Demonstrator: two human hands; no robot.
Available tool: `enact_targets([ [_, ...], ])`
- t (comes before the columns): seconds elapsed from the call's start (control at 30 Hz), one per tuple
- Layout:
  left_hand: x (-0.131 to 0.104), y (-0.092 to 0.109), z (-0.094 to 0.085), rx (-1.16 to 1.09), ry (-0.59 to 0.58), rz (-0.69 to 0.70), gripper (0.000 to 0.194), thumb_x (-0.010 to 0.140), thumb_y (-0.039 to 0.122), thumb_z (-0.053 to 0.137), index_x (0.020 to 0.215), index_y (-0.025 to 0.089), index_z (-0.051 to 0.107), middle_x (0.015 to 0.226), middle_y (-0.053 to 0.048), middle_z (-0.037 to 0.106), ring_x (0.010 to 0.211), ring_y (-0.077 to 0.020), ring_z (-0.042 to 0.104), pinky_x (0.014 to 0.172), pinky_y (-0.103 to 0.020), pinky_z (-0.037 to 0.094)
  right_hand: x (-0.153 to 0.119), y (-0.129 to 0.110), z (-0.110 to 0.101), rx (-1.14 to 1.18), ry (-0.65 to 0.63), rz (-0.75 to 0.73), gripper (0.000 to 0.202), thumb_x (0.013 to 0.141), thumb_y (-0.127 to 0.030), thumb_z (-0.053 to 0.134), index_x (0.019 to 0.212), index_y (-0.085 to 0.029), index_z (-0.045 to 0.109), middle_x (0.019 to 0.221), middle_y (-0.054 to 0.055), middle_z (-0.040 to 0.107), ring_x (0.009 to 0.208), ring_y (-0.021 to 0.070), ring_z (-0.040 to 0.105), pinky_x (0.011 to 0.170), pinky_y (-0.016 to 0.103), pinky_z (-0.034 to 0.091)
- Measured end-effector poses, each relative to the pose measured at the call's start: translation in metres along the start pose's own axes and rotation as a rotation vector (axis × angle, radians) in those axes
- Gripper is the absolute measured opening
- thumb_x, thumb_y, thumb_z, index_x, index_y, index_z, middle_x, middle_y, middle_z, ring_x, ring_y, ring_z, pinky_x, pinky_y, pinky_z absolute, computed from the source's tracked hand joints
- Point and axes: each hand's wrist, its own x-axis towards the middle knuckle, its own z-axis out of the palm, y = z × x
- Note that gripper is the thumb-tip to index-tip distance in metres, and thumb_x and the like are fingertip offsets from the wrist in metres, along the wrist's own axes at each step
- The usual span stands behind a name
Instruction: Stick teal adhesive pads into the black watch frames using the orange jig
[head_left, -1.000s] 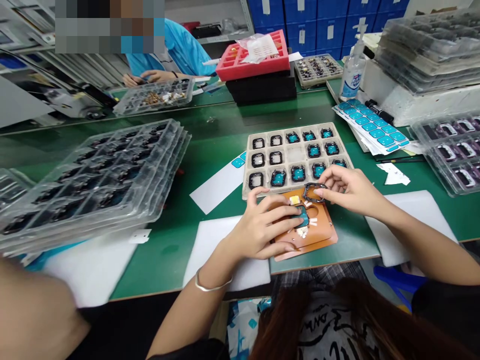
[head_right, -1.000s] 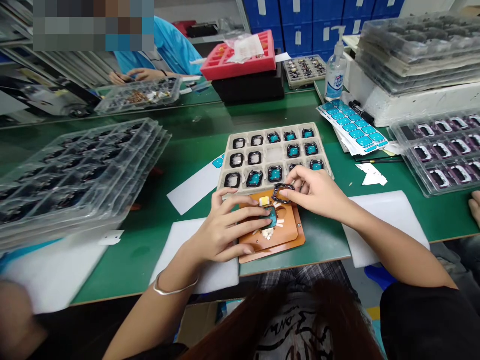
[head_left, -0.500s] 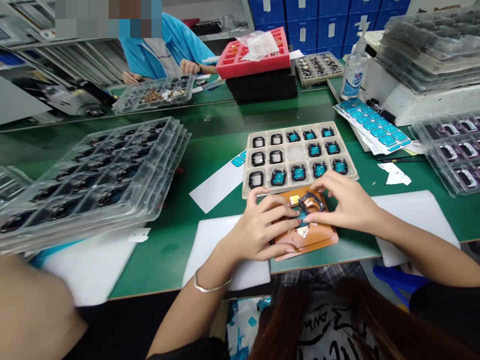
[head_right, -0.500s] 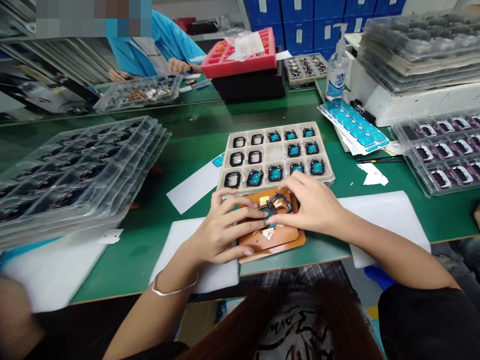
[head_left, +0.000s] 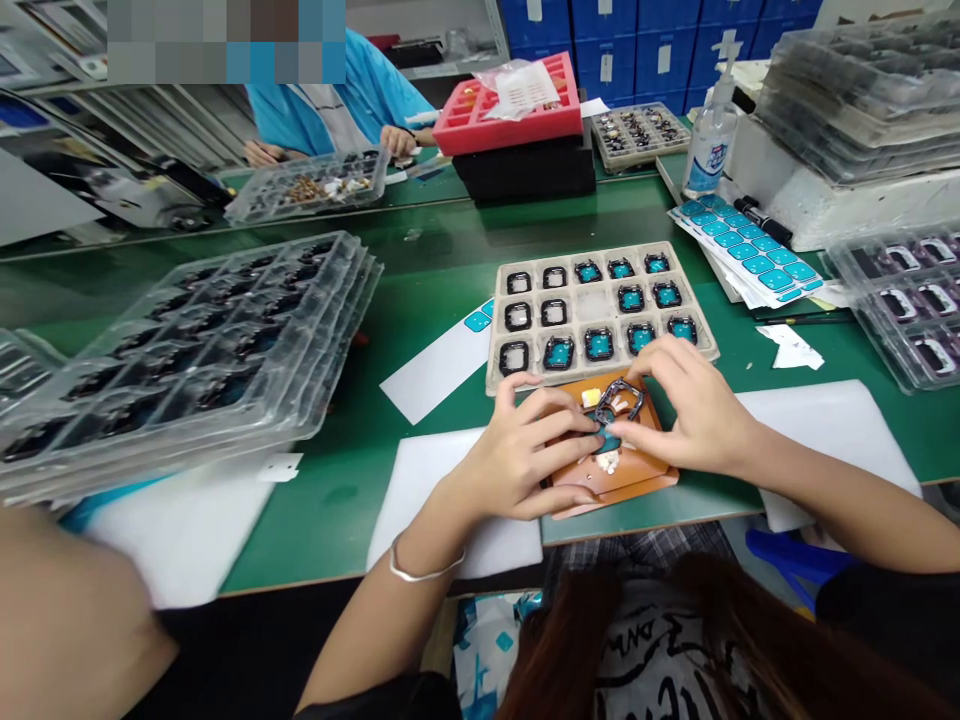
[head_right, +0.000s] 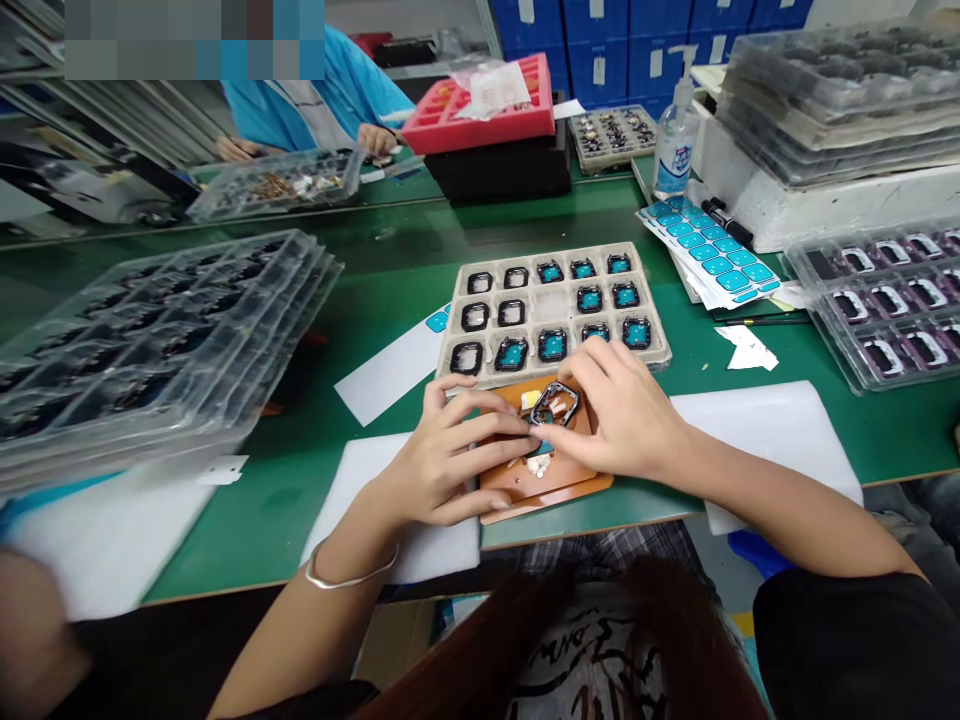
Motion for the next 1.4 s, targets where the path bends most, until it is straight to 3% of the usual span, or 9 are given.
enact_targets([
  [0.1, 0.0, 0.0, 0.0, 0.0, -0.009, -0.007, 0.038, 0.097, 0.053, 0.046, 0.111, 0.025, 0.066, 0.099, -0.004, 0.075, 0.097, -0.0246, 0.06, 0.096, -0.048, 0.028, -0.005, -0.007, 0.002, -0.113, -0.046, 0.024, 0.032, 0.081, -0.044, 0.069, 0.093, -0.018, 0.056, 0.095, 0.012, 0.062, 0.086, 0.0282, 0.055, 0.075, 0.042, 0.047],
  [0.23, 0.0, 0.0, 0.0, -0.002, -0.006, 0.0, 0.039, 0.098, 0.054, 0.045, 0.111, 0.023, 0.065, 0.1, -0.006, 0.075, 0.097, -0.0249, 0.06, 0.096, -0.048, 0.028, -0.007, -0.01, 0.0, -0.183, -0.041, 0.016, 0.022, 0.085, -0.034, 0.063, 0.097, -0.015, 0.062, 0.094, 0.013, 0.067, 0.089, 0.0304, 0.055, 0.078, 0.045, 0.046],
  [0.43, -0.001, 0.0, 0.0, 0.0, -0.008, 0.0, 0.041, 0.098, 0.055, 0.043, 0.111, 0.023, 0.065, 0.101, -0.006, 0.075, 0.098, -0.0245, 0.058, 0.096, -0.048, 0.028, -0.005, -0.003, 0.002, -0.115, -0.002, -0.023, 0.029, 0.089, -0.025, 0.056, 0.113, -0.014, 0.067, 0.111, 0.013, 0.071, 0.096, 0.0292, 0.058, 0.086, 0.047, 0.049],
  [0.6, 0.0, 0.001, 0.0, -0.006, 0.0, -0.005, 0.041, 0.1, 0.052, 0.041, 0.109, 0.02, 0.065, 0.098, -0.007, 0.074, 0.097, -0.0243, 0.057, 0.094, -0.047, 0.028, -0.001, 0.006, 0.003, 0.012, -0.012, -0.048, 0.043, 0.088, -0.042, 0.062, 0.118, -0.01, 0.065, 0.114, 0.017, 0.063, 0.102, 0.0282, 0.06, 0.089, 0.045, 0.051],
  [0.67, 0.001, 0.002, -0.001, -0.007, -0.003, -0.009, 0.041, 0.1, 0.052, 0.04, 0.108, 0.02, 0.065, 0.098, -0.007, 0.074, 0.097, -0.0242, 0.057, 0.093, -0.047, 0.028, -0.001, 0.006, 0.0, -0.003, -0.035, -0.073, 0.047, 0.083, -0.044, 0.069, 0.113, -0.009, 0.066, 0.111, 0.017, 0.062, 0.098, 0.0289, 0.059, 0.087, 0.045, 0.052],
  [0.8, 0.0, 0.002, -0.001, -0.013, -0.014, -0.016, 0.042, 0.099, 0.053, 0.042, 0.108, 0.02, 0.065, 0.099, -0.007, 0.074, 0.097, -0.0245, 0.058, 0.094, -0.047, 0.028, -0.001, 0.007, -0.003, -0.038, -0.058, -0.149, 0.026, 0.082, -0.036, 0.071, 0.094, -0.013, 0.072, 0.104, 0.013, 0.069, 0.092, 0.0275, 0.059, 0.084, 0.045, 0.051],
  [0.9, 0.0, 0.002, -0.002, -0.015, -0.02, -0.016, 0.042, 0.099, 0.053, 0.043, 0.109, 0.019, 0.065, 0.101, -0.007, 0.074, 0.098, -0.0249, 0.058, 0.095, -0.048, 0.027, 0.0, 0.011, -0.005, -0.032, -0.034, -0.164, 0.024, 0.083, -0.034, 0.071, 0.096, -0.014, 0.075, 0.106, 0.011, 0.073, 0.092, 0.0266, 0.061, 0.084, 0.043, 0.052],
  [1.2, 0.001, 0.004, -0.003, -0.003, -0.026, -0.016, 0.041, 0.099, 0.054, 0.043, 0.108, 0.02, 0.065, 0.103, -0.006, 0.075, 0.097, -0.0246, 0.059, 0.092, -0.047, 0.029, 0.007, 0.025, -0.02, 0.05, -0.229, -0.195, 0.029, 0.092, -0.033, 0.064, 0.115, -0.019, 0.074, 0.126, 0.007, 0.07, 0.102, 0.0265, 0.057, 0.093, 0.048, 0.049],
  [1.4, 0.001, 0.007, -0.002, 0.027, 0.072, -0.131, 0.028, 0.095, 0.044, 0.056, 0.108, 0.021, 0.065, 0.099, -0.005, 0.076, 0.098, -0.0249, 0.058, 0.086, -0.044, 0.035, 0.01, 0.032, -0.014, 0.008, -0.069, -0.361, 0.026, 0.087, -0.036, 0.071, 0.103, -0.017, 0.077, 0.107, 0.008, 0.077, 0.093, 0.026, 0.058, 0.08, 0.045, 0.054],
])
